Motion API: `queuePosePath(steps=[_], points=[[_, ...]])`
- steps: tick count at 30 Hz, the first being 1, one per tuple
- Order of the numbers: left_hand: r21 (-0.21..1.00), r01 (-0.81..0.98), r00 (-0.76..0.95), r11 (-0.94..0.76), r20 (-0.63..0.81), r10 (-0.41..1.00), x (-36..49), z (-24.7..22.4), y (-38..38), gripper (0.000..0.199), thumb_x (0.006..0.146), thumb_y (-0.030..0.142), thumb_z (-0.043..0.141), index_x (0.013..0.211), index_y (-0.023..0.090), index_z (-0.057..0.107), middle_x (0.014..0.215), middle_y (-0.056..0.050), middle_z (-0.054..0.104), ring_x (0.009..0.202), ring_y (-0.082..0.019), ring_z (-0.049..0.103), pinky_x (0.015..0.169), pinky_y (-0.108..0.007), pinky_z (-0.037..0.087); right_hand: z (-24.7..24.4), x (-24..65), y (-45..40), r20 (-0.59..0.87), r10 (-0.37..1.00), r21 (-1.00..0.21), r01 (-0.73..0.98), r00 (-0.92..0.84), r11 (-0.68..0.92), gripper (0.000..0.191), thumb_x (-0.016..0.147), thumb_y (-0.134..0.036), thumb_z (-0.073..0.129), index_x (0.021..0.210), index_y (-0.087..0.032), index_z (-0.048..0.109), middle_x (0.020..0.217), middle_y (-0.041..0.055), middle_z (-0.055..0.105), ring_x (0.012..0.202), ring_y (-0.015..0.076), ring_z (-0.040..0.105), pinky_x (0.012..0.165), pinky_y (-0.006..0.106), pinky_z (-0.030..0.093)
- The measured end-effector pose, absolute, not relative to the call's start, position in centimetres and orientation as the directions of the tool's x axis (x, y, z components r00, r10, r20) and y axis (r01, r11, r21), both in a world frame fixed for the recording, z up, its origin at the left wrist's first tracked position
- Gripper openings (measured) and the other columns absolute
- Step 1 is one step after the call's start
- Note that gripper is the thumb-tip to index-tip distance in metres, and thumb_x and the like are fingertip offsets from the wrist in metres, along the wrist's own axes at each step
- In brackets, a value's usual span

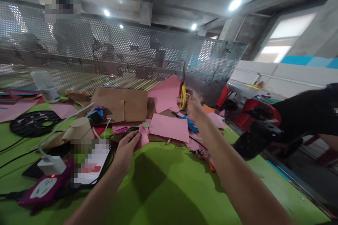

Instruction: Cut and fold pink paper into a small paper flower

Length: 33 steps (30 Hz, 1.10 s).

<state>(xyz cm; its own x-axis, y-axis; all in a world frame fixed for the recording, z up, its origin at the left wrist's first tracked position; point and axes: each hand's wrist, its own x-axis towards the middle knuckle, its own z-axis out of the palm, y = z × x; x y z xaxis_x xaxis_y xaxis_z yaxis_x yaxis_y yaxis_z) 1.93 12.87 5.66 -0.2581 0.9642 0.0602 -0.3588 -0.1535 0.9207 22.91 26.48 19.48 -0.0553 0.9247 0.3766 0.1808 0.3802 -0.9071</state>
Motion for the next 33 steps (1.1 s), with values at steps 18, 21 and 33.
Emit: queuePosePath(steps=[18, 21, 33], points=[[0.915, 0.127, -0.190, -0.384, 0.402, 0.896, 2.5, 6.7, 12.0, 0.021, 0.085, 0.022, 0.056, 0.094, 0.021, 0.075, 0.094, -0.007, 0.069, 0.093, -0.022, 0.059, 0.085, -0.031, 0.043, 10.6, 18.9, 14.8, 0.173, 0.952, -0.970, -0.214, -0.251, 0.120, 0.045, 0.069, -0.031, 0.080, 0.108, -0.034, 0.058, 0.077, -0.0045, 0.056, 0.060, 0.0121, 0.052, 0.053, 0.024, 0.042], [0.887, 0.189, -0.123, -0.421, 0.446, 0.886, 2.7, 6.9, 11.7, 0.026, 0.085, 0.016, 0.052, 0.100, 0.020, 0.074, 0.091, -0.006, 0.067, 0.088, -0.020, 0.060, 0.080, -0.029, 0.044, 10.1, 18.5, 14.7, 0.142, 0.957, -0.971, -0.221, -0.251, 0.086, 0.054, 0.062, -0.024, 0.085, 0.107, -0.033, 0.057, 0.081, -0.0040, 0.062, 0.059, 0.0113, 0.054, 0.052, 0.024, 0.042], [0.875, 0.266, 0.014, -0.404, 0.416, 0.909, 3.2, 6.6, 11.5, 0.033, 0.084, 0.009, 0.046, 0.101, 0.019, 0.072, 0.095, -0.007, 0.067, 0.088, -0.020, 0.061, 0.078, -0.028, 0.045, 10.2, 18.6, 14.4, 0.178, 0.964, -0.966, -0.222, -0.200, 0.132, 0.044, 0.060, -0.020, 0.084, 0.098, -0.027, 0.064, 0.074, -0.0040, 0.058, 0.064, 0.0124, 0.055, 0.053, 0.023, 0.040]])
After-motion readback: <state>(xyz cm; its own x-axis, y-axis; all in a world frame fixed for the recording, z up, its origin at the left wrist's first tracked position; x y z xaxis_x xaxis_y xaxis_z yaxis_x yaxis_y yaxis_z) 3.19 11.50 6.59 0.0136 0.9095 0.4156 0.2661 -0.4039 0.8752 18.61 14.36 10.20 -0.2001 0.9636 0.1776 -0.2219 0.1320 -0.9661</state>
